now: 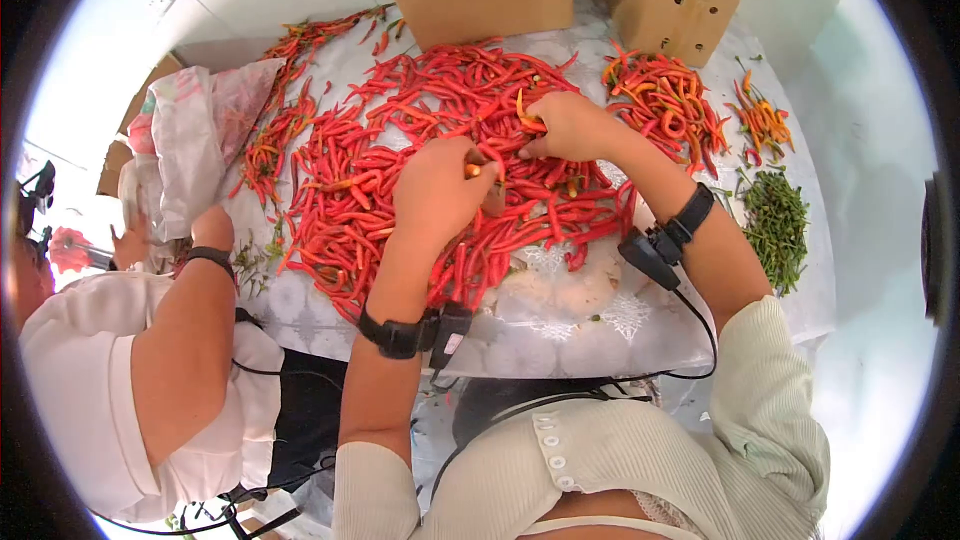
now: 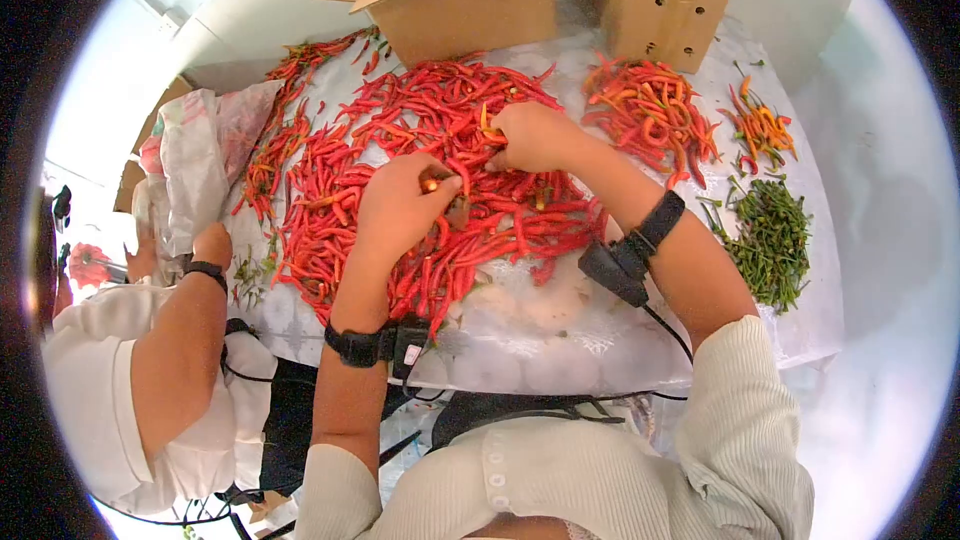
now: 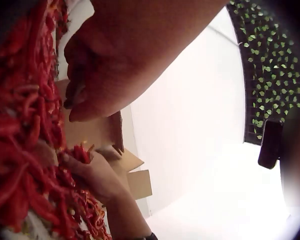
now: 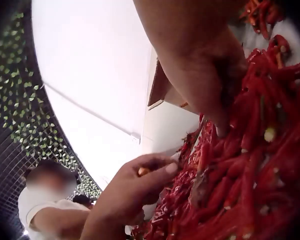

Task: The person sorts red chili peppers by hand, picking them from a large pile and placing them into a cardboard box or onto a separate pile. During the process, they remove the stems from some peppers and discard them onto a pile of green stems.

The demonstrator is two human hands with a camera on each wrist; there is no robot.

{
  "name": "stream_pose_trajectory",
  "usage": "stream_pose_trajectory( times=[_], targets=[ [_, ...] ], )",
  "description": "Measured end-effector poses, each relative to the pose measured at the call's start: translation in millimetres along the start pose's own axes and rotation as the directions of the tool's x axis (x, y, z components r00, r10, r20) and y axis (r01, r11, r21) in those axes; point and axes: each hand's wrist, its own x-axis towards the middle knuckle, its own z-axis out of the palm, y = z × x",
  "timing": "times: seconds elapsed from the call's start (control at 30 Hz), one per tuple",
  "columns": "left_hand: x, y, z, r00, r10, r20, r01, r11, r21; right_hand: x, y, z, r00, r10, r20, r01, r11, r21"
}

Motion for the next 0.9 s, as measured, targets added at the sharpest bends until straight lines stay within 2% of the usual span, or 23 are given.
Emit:
stream_pose_trajectory(
  times=[0.07, 0.17, 0.27, 0.3, 0.4, 0.5, 0.6, 0.63, 0.73, 0.8, 0.87, 0.9],
  targets=[
    [6, 7, 6, 0.992, -0.040, 0.122, 0.031, 0.997, 0.077, -12, -8, -9, 1.000, 0.023, 0.016, -0.023, 1.000, 0.015],
    [8, 2, 12, 0.991, -0.049, 0.128, 0.038, 0.996, 0.084, -28, -2, -24, 0.979, 0.091, 0.184, -0.126, 0.973, 0.192],
    [1, -16, 3, 0.997, -0.043, 0.068, 0.041, 0.999, 0.018, -51, 3, -34, 0.970, -0.051, 0.237, -0.052, 0.912, 0.408],
    [-2, -24, -3, 0.998, -0.044, 0.039, 0.044, 0.999, -0.011, -54, 2, -39, 0.954, -0.050, 0.296, -0.067, 0.925, 0.373],
    [-13, -47, -22, 0.996, -0.080, 0.030, 0.084, 0.980, -0.183, -58, 18, -38, 0.969, 0.022, 0.245, -0.105, 0.937, 0.333],
    [-22, -55, -31, 0.979, -0.182, 0.087, 0.197, 0.774, -0.601, -50, 22, -40, 0.984, 0.177, 0.008, -0.170, 0.925, 0.339],
    [-31, -38, -43, 0.938, -0.289, 0.193, 0.342, 0.666, -0.663, -31, 29, -32, 0.975, 0.193, -0.113, -0.171, 0.968, 0.182],
    [-32, -33, -44, 0.938, -0.293, 0.186, 0.337, 0.644, -0.687, -24, 33, -24, 0.969, 0.148, -0.195, -0.130, 0.986, 0.103],
    [-34, -22, -40, 0.937, -0.314, 0.156, 0.321, 0.590, -0.740, -12, 31, -14, 0.988, 0.086, -0.125, -0.076, 0.994, 0.081],
    [-34, -17, -37, 0.934, -0.335, 0.124, 0.307, 0.575, -0.759, -8, 14, -12, 0.979, 0.201, -0.037, -0.203, 0.978, -0.041],
    [-34, -16, -39, 0.930, -0.323, 0.175, 0.336, 0.558, -0.758, -13, -15, -20, 0.946, 0.325, 0.019, -0.320, 0.939, -0.122],
    [-34, -15, -39, 0.927, -0.315, 0.202, 0.351, 0.550, -0.758, -13, -22, -20, 0.948, 0.318, 0.018, -0.312, 0.938, -0.154]
  ],
)
